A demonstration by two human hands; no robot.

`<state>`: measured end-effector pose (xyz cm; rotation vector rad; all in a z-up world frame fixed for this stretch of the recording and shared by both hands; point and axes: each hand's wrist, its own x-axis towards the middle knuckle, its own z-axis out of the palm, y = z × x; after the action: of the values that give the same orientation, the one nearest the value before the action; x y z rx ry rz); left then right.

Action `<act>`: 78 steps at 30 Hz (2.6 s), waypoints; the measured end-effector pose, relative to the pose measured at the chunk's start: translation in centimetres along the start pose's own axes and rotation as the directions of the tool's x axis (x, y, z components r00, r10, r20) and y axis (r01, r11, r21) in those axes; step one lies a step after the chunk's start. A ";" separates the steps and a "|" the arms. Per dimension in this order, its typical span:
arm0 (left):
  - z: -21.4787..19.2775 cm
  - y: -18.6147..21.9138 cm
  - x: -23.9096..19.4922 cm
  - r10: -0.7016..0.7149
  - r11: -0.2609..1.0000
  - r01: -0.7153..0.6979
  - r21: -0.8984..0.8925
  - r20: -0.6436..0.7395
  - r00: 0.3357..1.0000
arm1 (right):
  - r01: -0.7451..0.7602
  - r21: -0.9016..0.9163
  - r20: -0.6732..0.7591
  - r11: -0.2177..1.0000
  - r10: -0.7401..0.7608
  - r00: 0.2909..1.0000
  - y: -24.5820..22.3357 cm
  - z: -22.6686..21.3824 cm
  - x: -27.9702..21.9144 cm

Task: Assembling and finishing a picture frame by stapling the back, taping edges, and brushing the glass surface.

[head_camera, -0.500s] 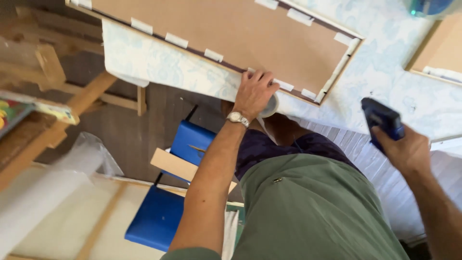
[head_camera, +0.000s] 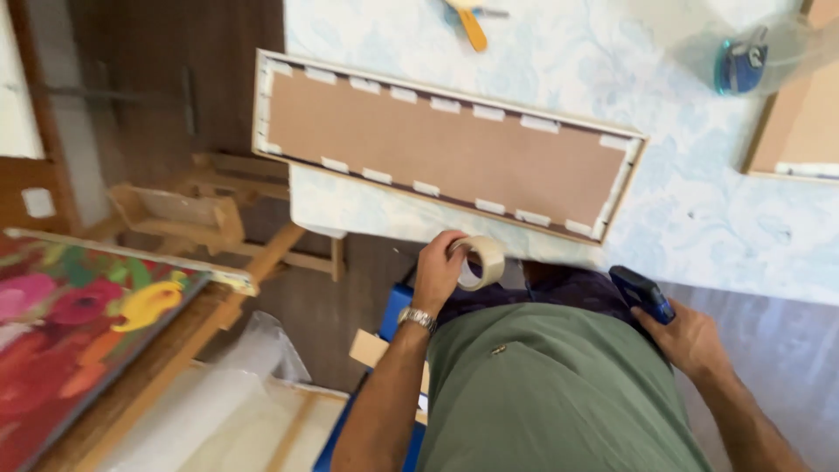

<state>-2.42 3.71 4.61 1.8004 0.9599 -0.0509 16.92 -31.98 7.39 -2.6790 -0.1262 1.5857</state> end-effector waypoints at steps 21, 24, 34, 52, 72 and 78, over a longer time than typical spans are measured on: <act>-36.3 -20.7 27.4 -0.521 0.744 0.193 -0.639 -0.374 0.768 | -0.407 0.205 0.062 0.890 0.403 0.913 -15.4 10.9 -5.4; -36.3 -20.5 28.9 -0.464 0.806 0.259 -0.533 -0.296 0.835 | -0.422 0.146 0.071 0.895 0.416 0.906 -16.3 13.1 -6.7; -33.0 -19.8 26.8 -0.401 0.906 0.366 -0.212 -0.151 0.904 | -0.418 0.144 0.053 0.897 0.414 0.909 -18.6 16.5 -8.4; -25.5 -21.9 20.2 -0.322 0.947 0.318 -0.050 -0.187 0.928 | -0.266 0.227 0.026 0.937 0.268 0.963 -16.2 13.4 -8.2; -28.6 -7.2 36.6 0.452 0.770 -0.444 0.458 0.099 0.887 | 0.050 0.335 -0.037 0.941 -0.040 0.999 -43.3 10.3 -8.4; -25.4 -5.0 38.9 0.320 0.399 -0.537 0.743 0.437 0.841 | 0.102 0.407 -0.062 0.908 -0.084 0.995 -53.5 11.7 -6.1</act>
<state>10.98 47.33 -5.33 2.8542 0.2007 -0.4696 0.77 20.55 10.50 -2.3418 0.0734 1.3458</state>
